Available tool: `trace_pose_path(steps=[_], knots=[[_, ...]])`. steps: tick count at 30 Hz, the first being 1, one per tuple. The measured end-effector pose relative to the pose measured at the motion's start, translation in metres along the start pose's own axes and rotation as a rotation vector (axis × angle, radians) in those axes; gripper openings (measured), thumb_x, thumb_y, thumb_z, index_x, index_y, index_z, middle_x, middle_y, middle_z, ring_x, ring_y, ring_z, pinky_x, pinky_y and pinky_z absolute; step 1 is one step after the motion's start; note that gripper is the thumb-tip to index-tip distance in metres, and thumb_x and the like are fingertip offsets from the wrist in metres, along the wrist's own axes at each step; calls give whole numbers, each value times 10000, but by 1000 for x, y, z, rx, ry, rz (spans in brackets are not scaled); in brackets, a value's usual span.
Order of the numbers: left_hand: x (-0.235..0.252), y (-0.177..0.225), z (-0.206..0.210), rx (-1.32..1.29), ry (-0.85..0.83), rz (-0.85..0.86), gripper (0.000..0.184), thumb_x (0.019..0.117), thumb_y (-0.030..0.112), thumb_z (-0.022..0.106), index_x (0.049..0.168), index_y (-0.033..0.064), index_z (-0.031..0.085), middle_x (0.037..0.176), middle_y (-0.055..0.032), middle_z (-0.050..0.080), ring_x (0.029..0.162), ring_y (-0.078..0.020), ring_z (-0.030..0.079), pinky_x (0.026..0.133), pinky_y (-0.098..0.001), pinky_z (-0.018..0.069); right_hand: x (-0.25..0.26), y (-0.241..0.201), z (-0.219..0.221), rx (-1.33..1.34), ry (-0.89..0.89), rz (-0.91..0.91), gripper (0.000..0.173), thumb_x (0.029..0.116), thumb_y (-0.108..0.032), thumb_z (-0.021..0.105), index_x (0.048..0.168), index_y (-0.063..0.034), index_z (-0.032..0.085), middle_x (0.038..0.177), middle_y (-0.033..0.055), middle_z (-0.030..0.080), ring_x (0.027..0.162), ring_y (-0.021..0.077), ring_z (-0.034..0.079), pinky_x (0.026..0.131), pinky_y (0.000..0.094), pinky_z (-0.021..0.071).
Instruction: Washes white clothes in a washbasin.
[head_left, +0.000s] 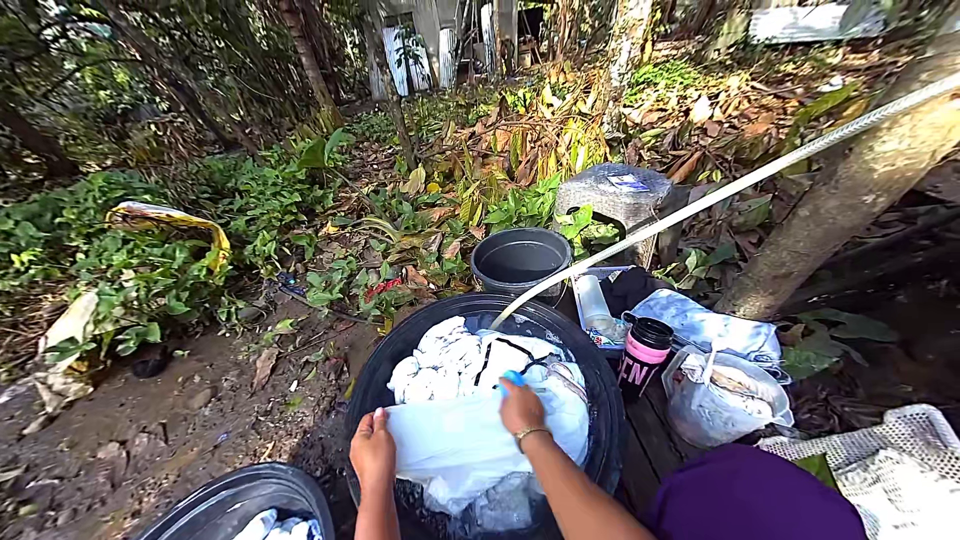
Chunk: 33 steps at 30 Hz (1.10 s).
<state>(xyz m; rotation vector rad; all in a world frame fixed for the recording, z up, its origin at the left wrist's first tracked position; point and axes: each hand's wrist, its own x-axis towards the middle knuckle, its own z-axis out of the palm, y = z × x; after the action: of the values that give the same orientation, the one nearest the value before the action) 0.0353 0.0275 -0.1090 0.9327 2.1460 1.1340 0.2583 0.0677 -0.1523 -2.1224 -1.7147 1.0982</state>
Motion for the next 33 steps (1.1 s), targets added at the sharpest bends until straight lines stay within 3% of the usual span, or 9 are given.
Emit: trace_pose_path(steps=[2, 4, 9, 13, 17, 20, 24, 27, 33], knots=[[1, -18, 10, 109, -68, -44, 355, 1111, 211, 469, 1144, -74, 677, 1118, -279, 686, 1096, -388, 641, 983, -588, 449, -31, -51, 17, 122, -113, -226, 489, 1026, -150, 554, 1512, -198, 542, 1382, 218, 632, 1277, 385, 612, 1078, 568, 476], [-10, -10, 19, 105, -86, -30, 339, 1106, 192, 469, 1128, -81, 669, 1077, -280, 679, 1057, -385, 640, 961, -582, 462, -46, -76, 42, 157, -242, -357, 492, 1024, -176, 575, 1511, -241, 547, 1379, 191, 643, 1282, 367, 608, 1090, 571, 463], [-29, 51, -16, -196, 4, 46, 271, 1093, 177, 490, 951, -2, 636, 745, -29, 557, 586, -76, 486, 549, -263, 410, 5, 14, 51, -56, -30, -121, 523, 1021, -173, 536, 1537, -251, 511, 1404, 280, 584, 1219, 446, 629, 1008, 606, 512], [-24, 50, -19, -210, -2, 62, 270, 1098, 176, 479, 971, -6, 634, 785, -42, 593, 667, -82, 555, 653, -282, 477, 21, 29, 6, -33, 38, 117, 544, 1018, -158, 516, 1555, -233, 479, 1454, 234, 564, 1308, 397, 583, 1064, 567, 480], [-8, 6, 8, -25, -98, 0, 318, 1105, 171, 466, 1118, -77, 664, 1026, -236, 678, 956, -305, 637, 898, -519, 485, -26, -66, 14, 263, -100, -248, 505, 1029, -171, 575, 1530, -208, 520, 1366, 211, 647, 1265, 384, 621, 1082, 573, 469], [-24, 27, 7, -56, -90, 28, 287, 1097, 157, 477, 1006, -53, 651, 871, -153, 620, 791, -226, 578, 758, -439, 476, -33, -72, 53, 196, -238, -316, 500, 1034, -203, 565, 1530, -235, 519, 1383, 195, 641, 1282, 375, 611, 1094, 575, 459], [-31, 69, -44, -294, 8, 94, 253, 1086, 154, 491, 890, 38, 600, 697, 22, 568, 570, -25, 532, 548, -206, 459, 16, 17, 39, 16, -7, -21, 503, 1034, -187, 530, 1536, -212, 510, 1409, 256, 596, 1281, 424, 599, 1065, 585, 481], [-25, 70, -52, -284, 24, 104, 271, 1096, 174, 476, 887, 51, 597, 683, 34, 579, 562, -13, 550, 549, -191, 474, 28, 29, 9, -12, 48, 125, 529, 1017, -166, 533, 1541, -224, 500, 1438, 236, 577, 1285, 403, 599, 1051, 571, 489], [-13, 38, -14, -31, -140, 80, 287, 1096, 168, 488, 1026, -47, 664, 872, -128, 643, 786, -184, 588, 772, -410, 489, -48, -93, 29, 296, -159, -368, 482, 1025, -190, 584, 1504, -229, 555, 1351, 193, 659, 1254, 359, 628, 1077, 554, 478]])
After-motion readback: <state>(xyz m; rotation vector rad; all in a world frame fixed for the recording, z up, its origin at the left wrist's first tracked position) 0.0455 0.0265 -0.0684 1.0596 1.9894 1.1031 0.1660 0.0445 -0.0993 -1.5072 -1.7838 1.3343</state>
